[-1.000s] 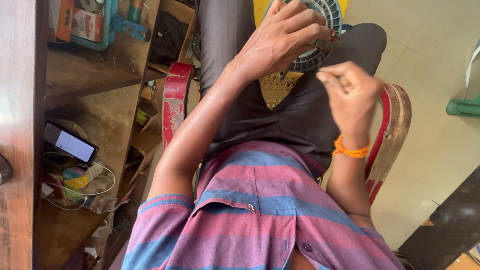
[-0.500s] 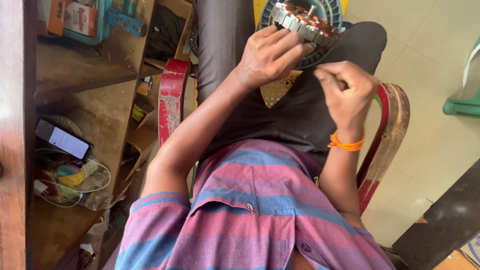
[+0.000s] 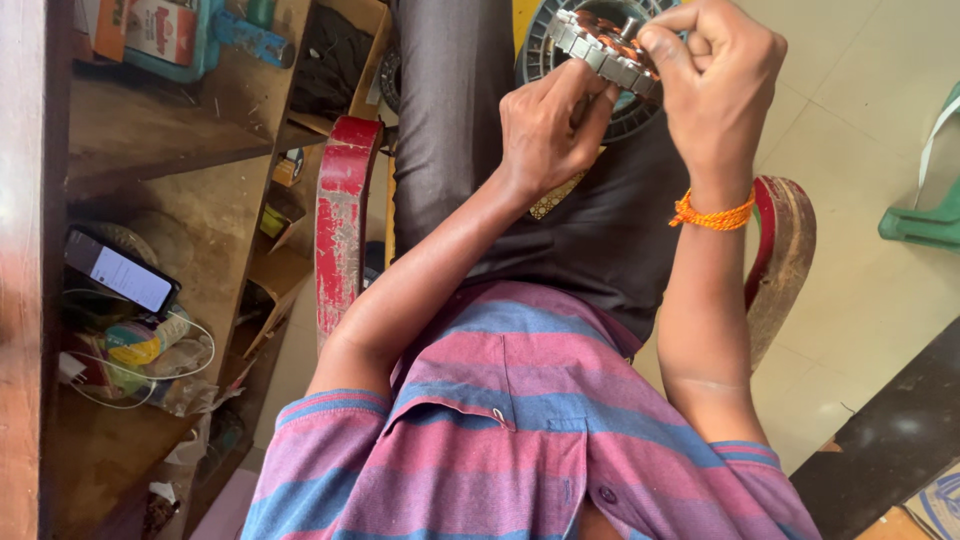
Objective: The person sits in a chair with an electric motor armature on their lap and works copper wire around it by hand, pressing and tucking the wire into place while turning the armature to reach different sides.
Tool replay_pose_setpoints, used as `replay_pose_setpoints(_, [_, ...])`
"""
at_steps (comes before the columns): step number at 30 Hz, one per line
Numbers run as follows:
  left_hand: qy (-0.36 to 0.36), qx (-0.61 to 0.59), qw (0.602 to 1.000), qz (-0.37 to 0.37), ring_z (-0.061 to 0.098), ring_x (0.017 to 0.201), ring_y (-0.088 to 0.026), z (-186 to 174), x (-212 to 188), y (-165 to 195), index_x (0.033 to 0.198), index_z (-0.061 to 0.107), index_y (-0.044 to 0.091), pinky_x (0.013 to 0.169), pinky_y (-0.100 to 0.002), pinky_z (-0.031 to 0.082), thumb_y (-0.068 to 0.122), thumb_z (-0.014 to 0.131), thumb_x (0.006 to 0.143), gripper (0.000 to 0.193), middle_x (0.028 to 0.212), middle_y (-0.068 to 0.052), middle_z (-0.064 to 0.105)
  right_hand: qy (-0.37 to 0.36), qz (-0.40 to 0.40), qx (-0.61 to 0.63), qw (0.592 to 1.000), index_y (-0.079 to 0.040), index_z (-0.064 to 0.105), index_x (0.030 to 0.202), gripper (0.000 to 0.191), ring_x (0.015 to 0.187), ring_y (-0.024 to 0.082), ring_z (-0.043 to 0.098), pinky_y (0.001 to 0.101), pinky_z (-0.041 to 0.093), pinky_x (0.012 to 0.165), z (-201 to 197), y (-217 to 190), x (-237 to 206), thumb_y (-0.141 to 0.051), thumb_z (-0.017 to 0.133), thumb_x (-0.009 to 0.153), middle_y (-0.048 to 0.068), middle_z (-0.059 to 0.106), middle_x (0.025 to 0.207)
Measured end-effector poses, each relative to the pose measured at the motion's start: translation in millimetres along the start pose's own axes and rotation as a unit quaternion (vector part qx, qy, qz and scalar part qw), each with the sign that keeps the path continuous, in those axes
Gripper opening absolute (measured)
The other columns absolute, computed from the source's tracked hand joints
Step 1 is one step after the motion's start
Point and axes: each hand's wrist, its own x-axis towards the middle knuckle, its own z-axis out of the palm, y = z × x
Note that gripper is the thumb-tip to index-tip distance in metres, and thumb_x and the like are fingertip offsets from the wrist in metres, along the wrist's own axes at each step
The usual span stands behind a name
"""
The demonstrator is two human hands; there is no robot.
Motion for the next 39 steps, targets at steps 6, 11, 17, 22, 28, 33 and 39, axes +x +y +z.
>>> replay_pose_setpoints(6, [-0.032,0.138,0.978,0.153,0.059,0.086,-0.021,-11,10,1,0.102,0.061,0.014,0.077,-0.038,0.046,0.01,0.076,0.092,0.018,0.096,-0.003,0.061,0.033,0.098,0.087,0.991,0.007,0.073,0.103,0.004,0.064,0.003,0.033,0.0223,0.026,0.057,-8,27,0,0.007,0.077,0.104,-0.007,0.04,0.071])
replay_pose_setpoints(11, [-0.162,0.176,0.934,0.264,0.053,0.123,-0.021,-20,41,-10,0.146,0.054,0.021,0.104,-0.043,0.037,0.022,0.07,0.099,0.05,0.136,0.001,0.059,0.035,0.1,0.202,0.974,0.01,0.069,0.108,0.007,0.075,0.002,0.056,0.0211,0.04,0.068,-15,34,-11,0.011,0.067,0.101,0.0,0.07,0.091])
replay_pose_setpoints(17, [-0.268,0.122,0.928,0.228,0.055,0.111,-0.017,-30,56,-18,0.149,0.054,0.017,0.099,-0.038,0.04,0.015,0.069,0.101,0.05,0.13,0.01,0.063,0.053,0.189,0.214,0.957,0.007,0.071,0.105,0.005,0.064,0.0,0.043,0.018,0.029,0.058,-35,11,-33,0.002,0.074,0.104,-0.002,0.062,0.081])
replay_pose_setpoints(22, [-0.249,0.072,0.94,0.224,0.053,0.112,-0.02,-31,58,-10,0.13,0.061,0.02,0.097,-0.039,0.039,0.016,0.075,0.094,0.039,0.126,0.008,0.061,0.038,0.179,0.191,0.964,0.009,0.072,0.104,0.004,0.067,-0.001,0.046,0.0171,0.033,0.062,-40,-12,-51,0.005,0.074,0.104,-0.002,0.062,0.079])
replay_pose_setpoints(28, [-0.257,0.082,0.935,0.231,0.05,0.109,-0.023,-31,60,-8,0.126,0.062,0.019,0.093,-0.041,0.038,0.017,0.078,0.088,0.041,0.118,0.005,0.059,0.049,0.183,0.128,0.973,0.005,0.071,0.104,0.006,0.063,-0.002,0.037,0.0189,0.026,0.057,-14,-31,-66,0.001,0.076,0.102,-0.008,0.055,0.074])
replay_pose_setpoints(33, [-0.26,0.079,0.934,0.231,0.051,0.11,-0.024,-29,59,-12,0.125,0.063,0.021,0.091,-0.042,0.039,0.017,0.082,0.087,0.043,0.116,0.005,0.059,0.092,0.129,0.078,0.984,0.004,0.068,0.102,0.009,0.066,0.002,0.027,0.0232,0.023,0.059,13,-36,-75,0.0,0.077,0.104,-0.008,0.037,0.072])
replay_pose_setpoints(39, [-0.235,0.102,0.933,0.252,0.051,0.115,-0.025,-28,62,-7,0.126,0.062,0.022,0.093,-0.042,0.038,0.018,0.08,0.084,0.045,0.119,0.003,0.056,0.113,0.102,0.097,0.984,0.003,0.068,0.104,0.008,0.066,0.004,0.028,0.0245,0.025,0.059,18,-36,-79,0.0,0.075,0.105,-0.007,0.038,0.073])
